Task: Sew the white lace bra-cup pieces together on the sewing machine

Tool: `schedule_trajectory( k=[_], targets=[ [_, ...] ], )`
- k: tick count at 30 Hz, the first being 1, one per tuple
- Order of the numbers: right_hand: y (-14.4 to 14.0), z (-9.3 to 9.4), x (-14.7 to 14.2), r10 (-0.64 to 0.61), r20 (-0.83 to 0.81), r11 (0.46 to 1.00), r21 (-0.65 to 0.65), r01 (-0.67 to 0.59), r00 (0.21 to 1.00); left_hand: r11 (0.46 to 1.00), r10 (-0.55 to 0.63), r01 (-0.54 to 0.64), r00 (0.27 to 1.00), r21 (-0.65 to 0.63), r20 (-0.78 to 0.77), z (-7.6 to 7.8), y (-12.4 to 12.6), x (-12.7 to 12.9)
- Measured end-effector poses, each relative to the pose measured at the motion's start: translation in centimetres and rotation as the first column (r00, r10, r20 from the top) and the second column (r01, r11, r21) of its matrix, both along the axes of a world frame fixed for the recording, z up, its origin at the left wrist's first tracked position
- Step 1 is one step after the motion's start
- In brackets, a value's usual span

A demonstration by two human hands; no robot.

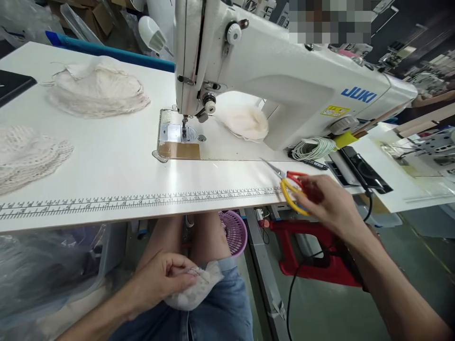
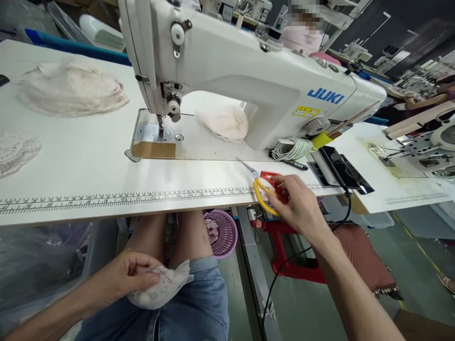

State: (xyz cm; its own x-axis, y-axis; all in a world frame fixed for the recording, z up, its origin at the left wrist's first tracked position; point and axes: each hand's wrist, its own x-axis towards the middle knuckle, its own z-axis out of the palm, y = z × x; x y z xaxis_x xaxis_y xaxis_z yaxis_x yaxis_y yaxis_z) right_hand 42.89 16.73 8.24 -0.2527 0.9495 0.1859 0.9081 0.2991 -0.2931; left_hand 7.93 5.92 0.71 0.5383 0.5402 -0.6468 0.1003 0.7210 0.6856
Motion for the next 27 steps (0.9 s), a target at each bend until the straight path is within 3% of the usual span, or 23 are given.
schedule_trajectory(
  k=[2, 4, 6, 9, 13, 27],
  targets=[
    [-3.6, 0.1, -2.4, 0.064, -0.185, 0.988, -0.130, -0.088, 0.981, 1.000, -0.013, 0.013, 1.000, 0.017, 0.008, -0.3, -0.2, -0.2],
    [-6.8, -0.5, -4.9, 0.138, -0.290, 0.905, -0.353, -0.240, 0.947, 0.999, -0.024, 0.024, 1.000, 0.044, -0.001, -0.6, -0.4, -0.3],
    [-9.1, -1.6, -6.8, 0.191, -0.322, 0.804, -0.490, -0.336, 0.927, 0.997, -0.036, 0.038, 0.999, 0.073, -0.027, -0.6, -0.4, -0.3],
    [-10.6, -3.4, -8.2, 0.191, -0.297, 0.752, -0.569, -0.334, 0.936, 0.991, -0.063, 0.069, 0.996, 0.111, -0.059, -0.5, -0.5, -0.2],
    [-10.6, -4.3, -8.0, 0.180, -0.284, 0.732, -0.601, -0.321, 0.942, 0.992, -0.052, 0.062, 0.995, 0.110, -0.089, -0.4, -0.8, -0.3],
    [-10.5, -3.9, -7.6, 0.229, -0.216, 0.738, -0.598, -0.314, 0.949, 0.980, -0.081, 0.106, 0.985, 0.170, -0.151, -1.0, -0.9, -0.4]
  ],
)
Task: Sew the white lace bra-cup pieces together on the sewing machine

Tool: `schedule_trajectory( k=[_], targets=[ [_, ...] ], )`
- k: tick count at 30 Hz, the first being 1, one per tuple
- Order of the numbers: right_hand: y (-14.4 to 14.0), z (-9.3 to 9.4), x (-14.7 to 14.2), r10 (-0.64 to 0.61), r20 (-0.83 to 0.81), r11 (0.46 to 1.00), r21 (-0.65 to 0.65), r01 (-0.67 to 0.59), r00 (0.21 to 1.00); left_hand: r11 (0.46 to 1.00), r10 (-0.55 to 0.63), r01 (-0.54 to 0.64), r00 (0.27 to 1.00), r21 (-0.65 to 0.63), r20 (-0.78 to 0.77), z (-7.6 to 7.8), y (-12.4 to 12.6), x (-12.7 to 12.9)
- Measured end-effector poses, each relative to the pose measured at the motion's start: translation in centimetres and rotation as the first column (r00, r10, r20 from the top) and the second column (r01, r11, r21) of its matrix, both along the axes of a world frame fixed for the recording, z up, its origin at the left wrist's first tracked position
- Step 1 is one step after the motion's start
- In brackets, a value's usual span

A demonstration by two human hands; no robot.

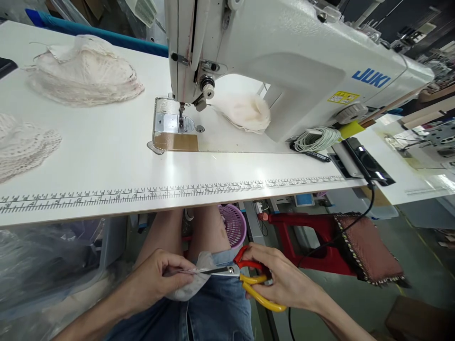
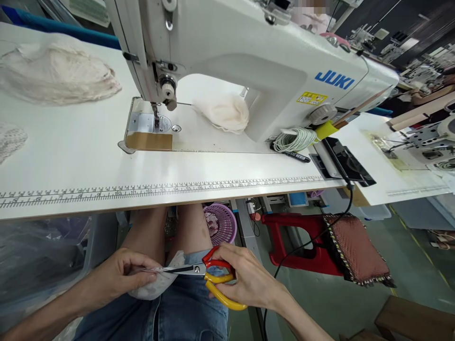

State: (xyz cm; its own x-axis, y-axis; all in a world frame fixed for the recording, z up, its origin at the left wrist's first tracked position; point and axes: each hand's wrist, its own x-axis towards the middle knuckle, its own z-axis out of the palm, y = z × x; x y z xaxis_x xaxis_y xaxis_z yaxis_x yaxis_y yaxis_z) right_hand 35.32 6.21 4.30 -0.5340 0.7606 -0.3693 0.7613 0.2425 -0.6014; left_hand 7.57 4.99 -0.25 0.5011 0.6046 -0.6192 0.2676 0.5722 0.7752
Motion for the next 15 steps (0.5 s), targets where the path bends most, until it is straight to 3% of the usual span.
schedule_trajectory(
  k=[7, 15],
  targets=[
    [0.2, -0.5, -0.3, 0.018, -0.024, 1.000, -0.016, -0.018, 1.000, 1.000, 0.017, -0.017, 1.000, -0.002, -0.026, -0.2, -0.1, 0.1],
    [0.4, -1.1, -0.9, 0.011, -0.057, 0.996, -0.085, -0.016, 0.998, 0.998, 0.044, -0.038, 0.993, -0.054, 0.112, 0.1, 0.2, 0.6]
  ],
)
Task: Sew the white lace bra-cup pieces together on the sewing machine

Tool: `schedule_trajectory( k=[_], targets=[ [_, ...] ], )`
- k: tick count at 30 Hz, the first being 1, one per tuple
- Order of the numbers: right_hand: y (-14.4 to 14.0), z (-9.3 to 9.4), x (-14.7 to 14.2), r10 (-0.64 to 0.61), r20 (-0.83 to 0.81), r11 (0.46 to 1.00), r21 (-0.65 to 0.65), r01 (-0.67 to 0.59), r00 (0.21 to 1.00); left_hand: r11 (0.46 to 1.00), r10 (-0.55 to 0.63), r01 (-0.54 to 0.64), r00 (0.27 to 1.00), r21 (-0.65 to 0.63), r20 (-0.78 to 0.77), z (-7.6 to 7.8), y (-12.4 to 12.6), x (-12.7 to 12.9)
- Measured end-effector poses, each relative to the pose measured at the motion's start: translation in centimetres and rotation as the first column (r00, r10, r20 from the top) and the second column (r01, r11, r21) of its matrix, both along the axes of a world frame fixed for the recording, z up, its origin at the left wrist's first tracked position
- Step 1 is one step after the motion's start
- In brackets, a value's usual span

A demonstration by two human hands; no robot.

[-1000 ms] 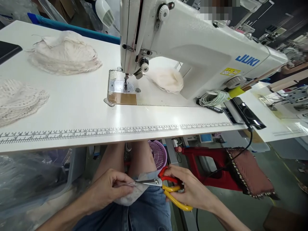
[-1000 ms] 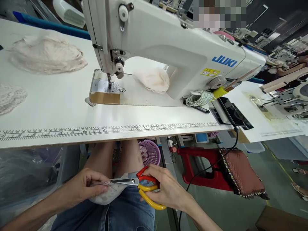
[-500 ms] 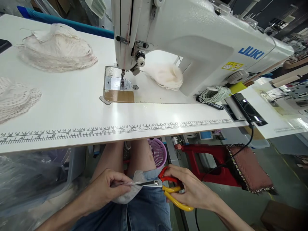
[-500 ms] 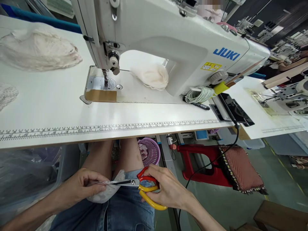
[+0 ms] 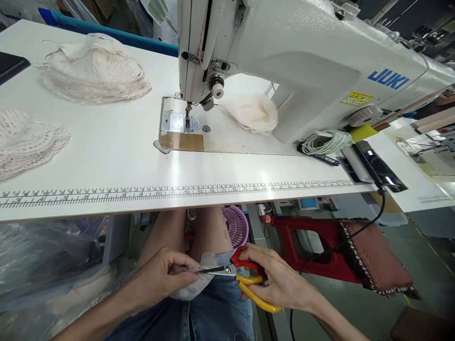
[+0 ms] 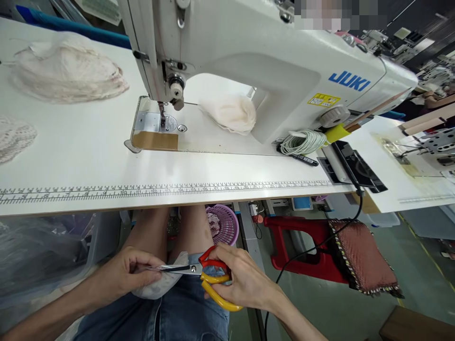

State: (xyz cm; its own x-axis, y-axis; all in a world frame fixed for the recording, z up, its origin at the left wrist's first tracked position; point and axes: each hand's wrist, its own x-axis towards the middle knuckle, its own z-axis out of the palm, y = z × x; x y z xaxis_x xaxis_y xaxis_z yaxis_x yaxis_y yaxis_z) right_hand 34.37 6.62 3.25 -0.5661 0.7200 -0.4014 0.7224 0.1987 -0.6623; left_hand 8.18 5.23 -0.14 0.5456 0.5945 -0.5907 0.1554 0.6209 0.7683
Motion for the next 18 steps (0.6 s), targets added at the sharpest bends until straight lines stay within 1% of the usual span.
schedule_trajectory(
  k=[2, 7, 10, 14, 18],
  targets=[
    [-0.01, -0.02, 0.00, -0.003, 0.002, 1.000, -0.001, 0.003, 1.000, 1.000, 0.007, -0.007, 1.000, 0.009, -0.006, -0.07, -0.06, -0.07],
    [-0.16, -0.20, 0.33, -0.032, 0.007, 0.999, -0.022, 0.032, 0.999, 0.999, 0.033, -0.032, 0.996, 0.009, -0.078, -0.35, -0.10, -0.34],
    [-0.28, -0.47, 0.65, -0.029, 0.002, 0.999, -0.027, 0.029, 1.000, 0.999, 0.032, -0.033, 0.996, -0.001, -0.083, -0.33, -0.14, -0.46],
    [-0.39, -0.64, 0.94, -0.014, -0.010, 1.000, -0.008, 0.014, 1.000, 1.000, 0.030, -0.030, 0.993, 0.000, -0.112, -0.34, -0.26, -0.53],
    [-0.36, -0.53, 0.92, -0.006, 0.017, 1.000, 0.017, 0.006, 1.000, 1.000, 0.025, -0.026, 0.993, 0.000, -0.119, -0.60, -0.35, -0.46]
  ],
)
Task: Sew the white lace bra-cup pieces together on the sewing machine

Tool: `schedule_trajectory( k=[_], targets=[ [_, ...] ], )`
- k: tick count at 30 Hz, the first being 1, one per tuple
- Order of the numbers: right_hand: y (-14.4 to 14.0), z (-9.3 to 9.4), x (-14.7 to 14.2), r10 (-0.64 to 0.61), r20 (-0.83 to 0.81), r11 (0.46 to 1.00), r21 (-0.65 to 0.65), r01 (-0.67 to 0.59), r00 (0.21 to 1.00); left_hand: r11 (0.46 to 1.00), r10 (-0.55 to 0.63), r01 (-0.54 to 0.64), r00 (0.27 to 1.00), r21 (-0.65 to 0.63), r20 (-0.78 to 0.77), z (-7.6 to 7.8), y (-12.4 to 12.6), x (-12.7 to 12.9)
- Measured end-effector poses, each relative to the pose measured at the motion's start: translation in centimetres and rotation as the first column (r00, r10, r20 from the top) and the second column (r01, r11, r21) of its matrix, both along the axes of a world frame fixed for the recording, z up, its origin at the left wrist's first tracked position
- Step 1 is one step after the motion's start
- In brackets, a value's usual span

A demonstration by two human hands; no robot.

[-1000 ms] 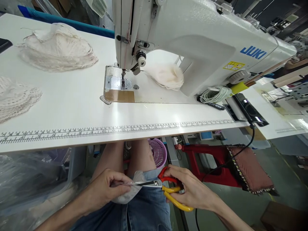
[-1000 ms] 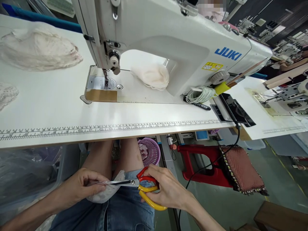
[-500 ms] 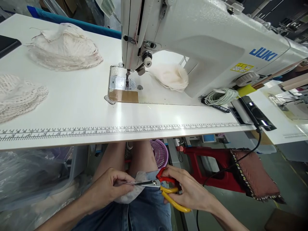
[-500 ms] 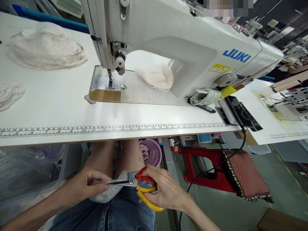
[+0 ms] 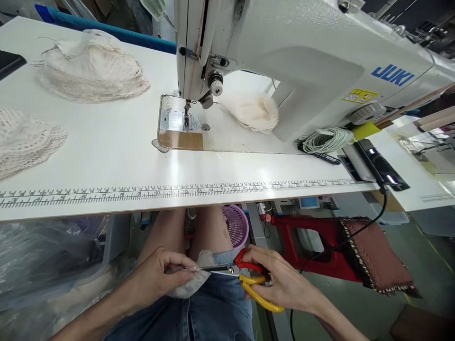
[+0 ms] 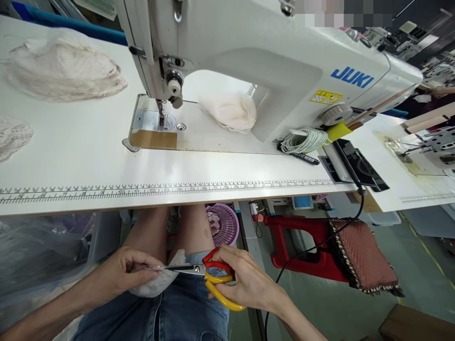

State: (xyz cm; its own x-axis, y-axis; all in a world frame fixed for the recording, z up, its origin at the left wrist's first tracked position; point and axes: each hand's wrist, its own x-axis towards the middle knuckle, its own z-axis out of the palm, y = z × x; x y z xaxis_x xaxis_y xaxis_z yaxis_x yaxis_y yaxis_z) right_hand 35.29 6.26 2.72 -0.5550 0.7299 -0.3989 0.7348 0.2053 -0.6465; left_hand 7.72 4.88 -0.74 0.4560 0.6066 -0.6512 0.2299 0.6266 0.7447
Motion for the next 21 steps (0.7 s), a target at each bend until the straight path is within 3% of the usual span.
schedule_trajectory(
  k=[9, 21],
  targets=[
    [0.06, -0.08, -0.21, 0.021, 0.008, 0.999, 0.027, -0.021, 1.000, 1.000, -0.005, 0.006, 0.999, 0.024, -0.054, -0.18, 0.02, 0.44],
    [0.31, -0.41, -0.72, 0.021, 0.000, 1.000, -0.004, -0.021, 1.000, 0.999, 0.026, -0.026, 1.000, -0.020, 0.005, -0.17, 0.12, 0.63]
  ],
)
